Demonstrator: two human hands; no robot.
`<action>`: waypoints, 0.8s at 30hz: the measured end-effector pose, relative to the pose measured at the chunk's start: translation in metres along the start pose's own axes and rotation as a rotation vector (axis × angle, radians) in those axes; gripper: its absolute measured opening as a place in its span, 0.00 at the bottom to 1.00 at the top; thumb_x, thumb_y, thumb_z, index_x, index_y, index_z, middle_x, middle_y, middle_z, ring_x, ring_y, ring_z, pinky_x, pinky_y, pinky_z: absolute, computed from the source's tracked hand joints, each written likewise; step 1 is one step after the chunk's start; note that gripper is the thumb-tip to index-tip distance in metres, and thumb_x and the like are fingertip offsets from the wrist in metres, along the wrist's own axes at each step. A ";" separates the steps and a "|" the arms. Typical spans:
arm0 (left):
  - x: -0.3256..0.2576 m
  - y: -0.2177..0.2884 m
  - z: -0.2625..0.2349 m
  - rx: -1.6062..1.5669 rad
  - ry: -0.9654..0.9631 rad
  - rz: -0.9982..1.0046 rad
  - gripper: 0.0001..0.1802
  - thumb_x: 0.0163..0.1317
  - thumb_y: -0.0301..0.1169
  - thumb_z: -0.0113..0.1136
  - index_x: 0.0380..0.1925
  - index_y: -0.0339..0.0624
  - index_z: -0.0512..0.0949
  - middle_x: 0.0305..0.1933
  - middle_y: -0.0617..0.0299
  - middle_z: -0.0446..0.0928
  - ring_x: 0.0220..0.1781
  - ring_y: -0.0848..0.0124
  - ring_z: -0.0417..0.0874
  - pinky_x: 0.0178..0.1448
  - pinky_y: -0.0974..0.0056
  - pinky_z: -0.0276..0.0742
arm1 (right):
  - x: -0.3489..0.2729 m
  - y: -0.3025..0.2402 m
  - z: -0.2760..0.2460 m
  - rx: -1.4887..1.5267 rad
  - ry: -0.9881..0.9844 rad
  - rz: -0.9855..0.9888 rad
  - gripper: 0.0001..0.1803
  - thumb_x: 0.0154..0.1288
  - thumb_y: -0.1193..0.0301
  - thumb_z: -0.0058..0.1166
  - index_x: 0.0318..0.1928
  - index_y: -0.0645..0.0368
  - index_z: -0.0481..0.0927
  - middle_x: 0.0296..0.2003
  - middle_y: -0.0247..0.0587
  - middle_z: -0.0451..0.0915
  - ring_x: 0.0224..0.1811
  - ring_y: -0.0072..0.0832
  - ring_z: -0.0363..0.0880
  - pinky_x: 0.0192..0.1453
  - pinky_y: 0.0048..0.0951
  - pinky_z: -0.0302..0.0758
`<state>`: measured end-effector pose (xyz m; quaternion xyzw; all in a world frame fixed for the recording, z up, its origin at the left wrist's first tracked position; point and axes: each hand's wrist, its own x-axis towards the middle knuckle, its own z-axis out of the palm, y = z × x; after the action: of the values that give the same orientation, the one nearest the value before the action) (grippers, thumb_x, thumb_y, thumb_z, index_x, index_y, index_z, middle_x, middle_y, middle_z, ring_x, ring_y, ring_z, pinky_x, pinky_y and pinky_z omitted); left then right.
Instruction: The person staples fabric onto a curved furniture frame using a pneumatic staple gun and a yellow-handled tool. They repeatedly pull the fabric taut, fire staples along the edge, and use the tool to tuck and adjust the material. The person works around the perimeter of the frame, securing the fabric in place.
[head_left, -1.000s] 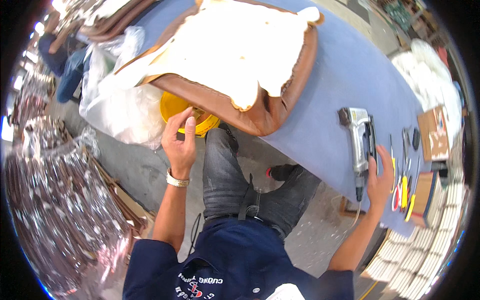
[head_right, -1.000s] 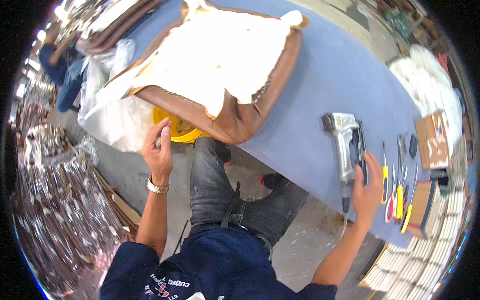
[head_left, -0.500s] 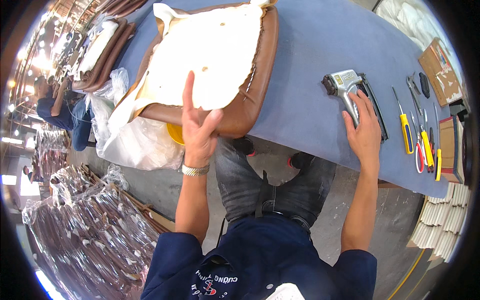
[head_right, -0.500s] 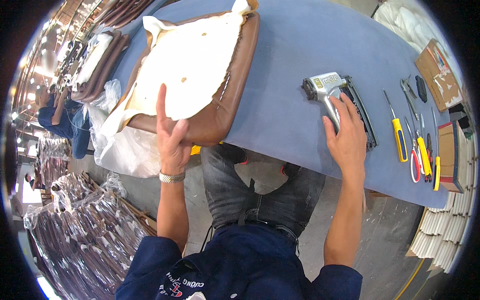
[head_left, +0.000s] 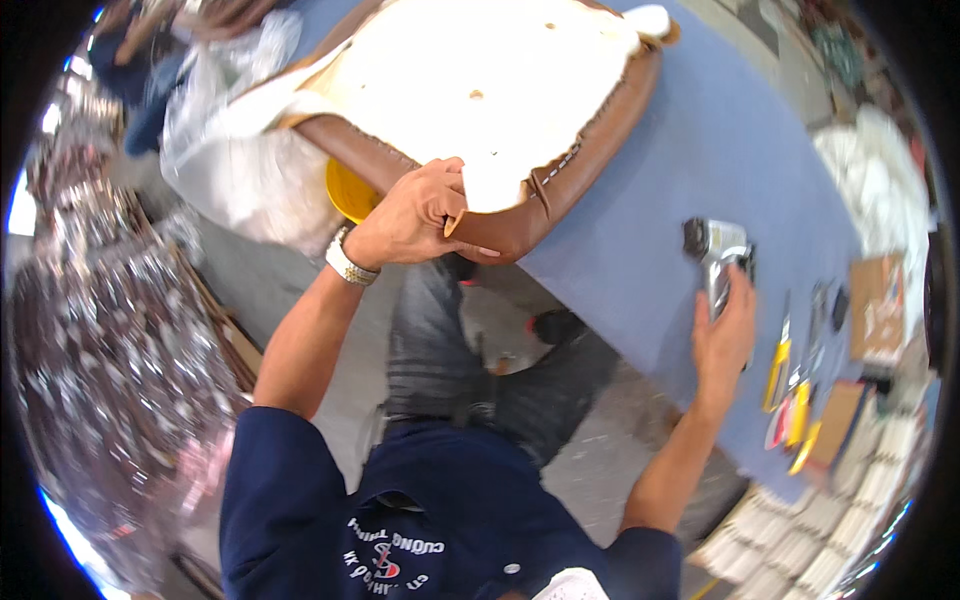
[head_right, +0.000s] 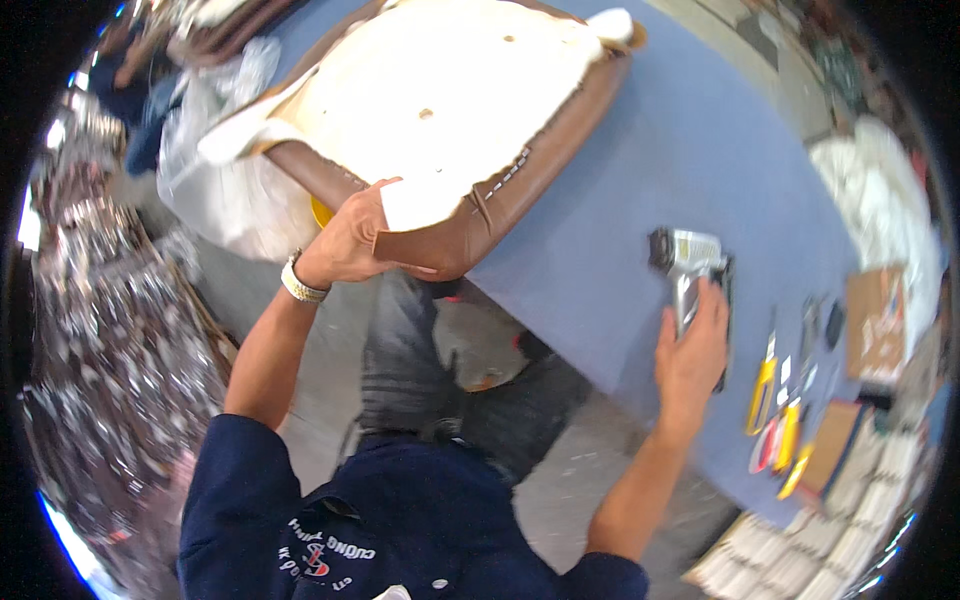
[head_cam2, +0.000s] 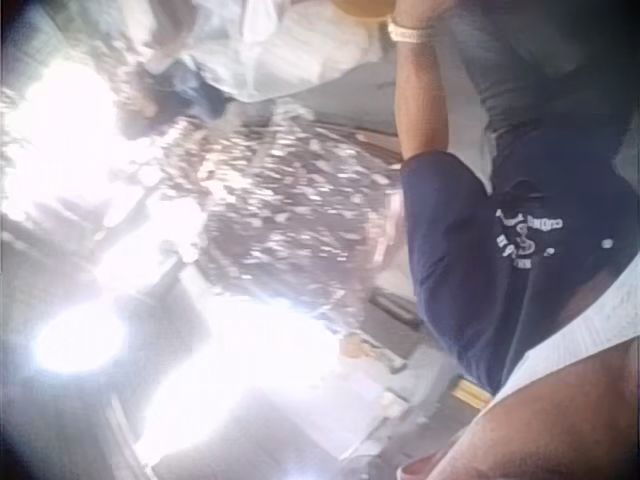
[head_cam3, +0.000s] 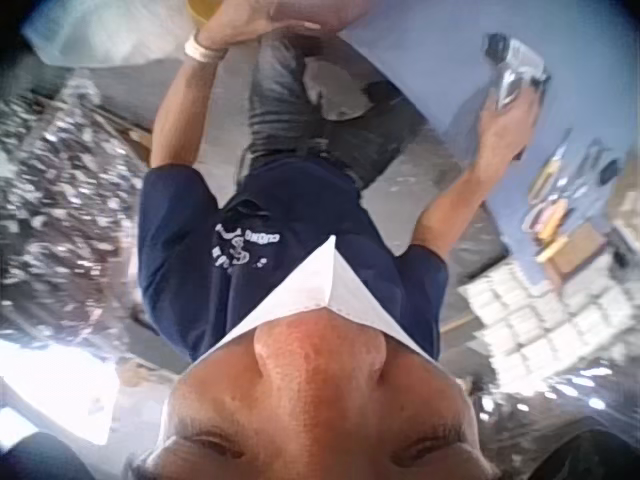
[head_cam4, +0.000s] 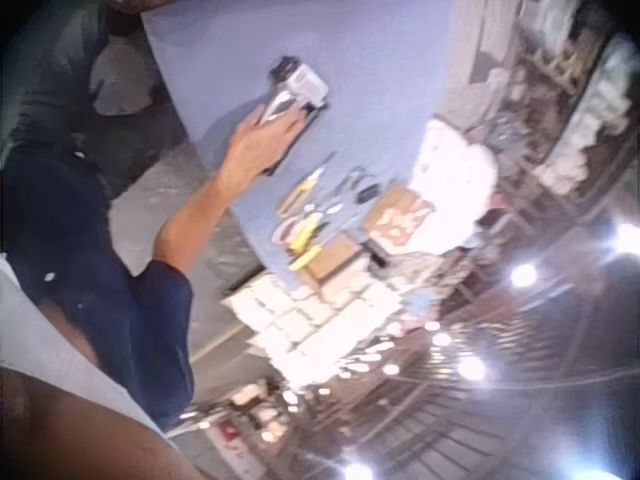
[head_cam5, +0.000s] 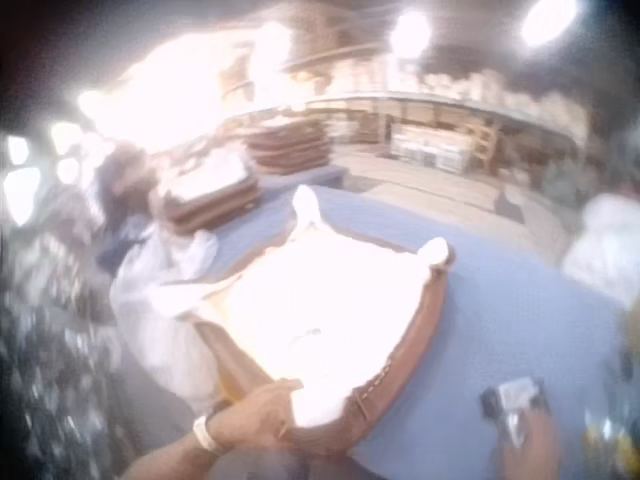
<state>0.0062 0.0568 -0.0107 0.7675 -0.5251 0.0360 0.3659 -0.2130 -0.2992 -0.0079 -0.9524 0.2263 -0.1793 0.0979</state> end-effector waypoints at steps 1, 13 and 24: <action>-0.001 0.001 0.003 -0.016 0.021 -0.019 0.24 0.45 0.48 0.83 0.28 0.42 0.83 0.45 0.63 0.84 0.49 0.57 0.81 0.53 0.55 0.76 | 0.002 0.006 -0.001 -0.028 -0.019 -0.047 0.31 0.65 0.74 0.64 0.68 0.61 0.72 0.63 0.57 0.75 0.63 0.50 0.77 0.65 0.45 0.75; 0.005 -0.003 -0.014 -0.159 -0.006 -0.037 0.18 0.54 0.43 0.78 0.31 0.38 0.85 0.39 0.59 0.85 0.43 0.62 0.83 0.47 0.58 0.77 | 0.015 -0.067 -0.125 0.403 0.109 0.024 0.17 0.72 0.68 0.60 0.51 0.69 0.77 0.31 0.38 0.81 0.33 0.24 0.78 0.43 0.28 0.76; 0.009 -0.010 0.003 -0.176 0.138 -0.038 0.06 0.52 0.30 0.69 0.27 0.41 0.87 0.31 0.61 0.83 0.33 0.57 0.85 0.38 0.57 0.78 | -0.106 -0.184 -0.007 0.985 -0.369 0.133 0.25 0.72 0.86 0.50 0.67 0.70 0.65 0.53 0.54 0.84 0.27 0.20 0.78 0.28 0.23 0.77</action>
<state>0.0180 0.0496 -0.0139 0.7378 -0.4852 0.0355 0.4679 -0.2312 -0.0887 0.0167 -0.7930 0.1541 -0.0870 0.5829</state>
